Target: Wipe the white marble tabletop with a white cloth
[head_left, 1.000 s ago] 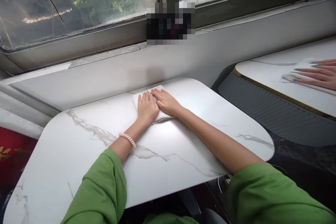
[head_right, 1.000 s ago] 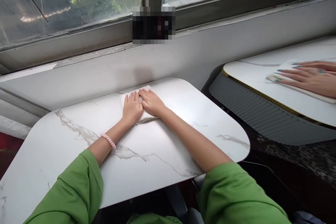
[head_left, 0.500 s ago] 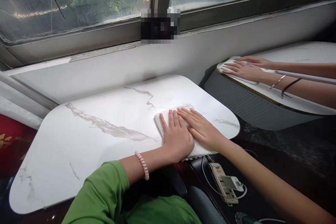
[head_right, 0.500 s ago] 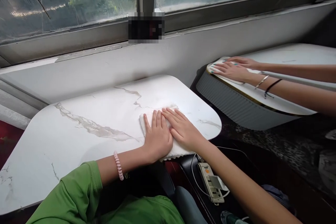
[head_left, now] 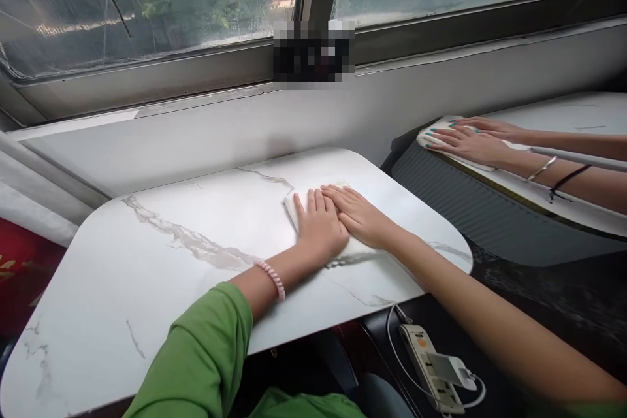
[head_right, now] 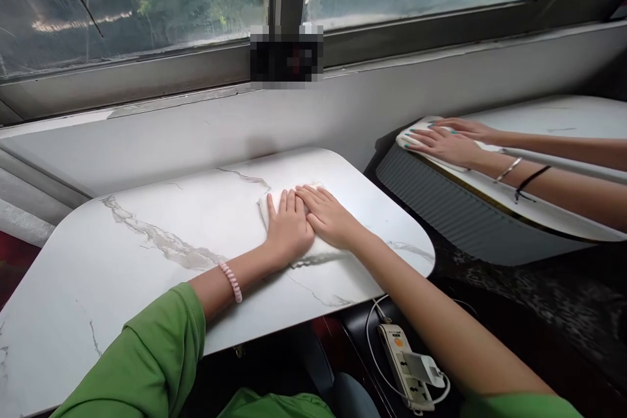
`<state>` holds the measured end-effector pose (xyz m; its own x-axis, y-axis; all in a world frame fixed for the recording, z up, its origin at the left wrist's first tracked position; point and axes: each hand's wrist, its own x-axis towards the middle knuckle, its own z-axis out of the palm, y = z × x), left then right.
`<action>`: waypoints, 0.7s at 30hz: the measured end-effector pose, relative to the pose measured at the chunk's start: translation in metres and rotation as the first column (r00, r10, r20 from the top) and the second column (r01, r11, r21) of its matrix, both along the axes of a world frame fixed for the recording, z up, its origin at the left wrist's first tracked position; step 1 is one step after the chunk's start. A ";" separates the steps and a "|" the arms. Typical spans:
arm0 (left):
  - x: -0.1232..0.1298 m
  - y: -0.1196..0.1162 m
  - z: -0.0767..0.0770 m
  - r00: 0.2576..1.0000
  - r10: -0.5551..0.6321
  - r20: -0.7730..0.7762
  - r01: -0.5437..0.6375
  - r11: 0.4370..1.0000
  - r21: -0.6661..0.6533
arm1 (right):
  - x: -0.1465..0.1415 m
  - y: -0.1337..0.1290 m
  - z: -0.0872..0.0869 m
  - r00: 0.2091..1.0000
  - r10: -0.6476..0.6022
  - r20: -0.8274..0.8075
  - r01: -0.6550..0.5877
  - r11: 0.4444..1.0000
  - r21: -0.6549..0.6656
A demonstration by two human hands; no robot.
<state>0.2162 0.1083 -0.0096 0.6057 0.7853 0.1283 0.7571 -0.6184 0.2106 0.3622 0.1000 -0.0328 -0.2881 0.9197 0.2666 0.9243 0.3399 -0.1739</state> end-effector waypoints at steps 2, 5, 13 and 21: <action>0.002 0.026 -0.001 0.999 0.033 0.000 -0.033 0.999 0.008 | -0.001 0.029 0.001 1.000 0.002 -0.002 -0.002 1.000 -0.007; 0.003 0.067 -0.002 0.998 0.065 0.001 -0.065 0.997 0.032 | -0.003 0.073 0.003 1.000 0.011 -0.021 -0.011 1.000 -0.008; 0.017 0.150 -0.007 0.993 0.112 0.048 -0.116 0.989 0.091 | 0.001 0.155 0.005 0.994 -0.030 -0.102 0.032 0.999 0.018; 0.022 0.158 -0.005 0.993 0.118 0.026 -0.120 0.988 0.098 | 0.007 0.160 0.004 0.995 -0.075 -0.063 0.076 0.997 0.008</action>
<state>0.2383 0.2662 -0.0146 0.5048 0.8347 0.2203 0.8231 -0.5423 0.1687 0.3692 0.2603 -0.0292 -0.2002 0.9353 0.2919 0.9348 0.2716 -0.2291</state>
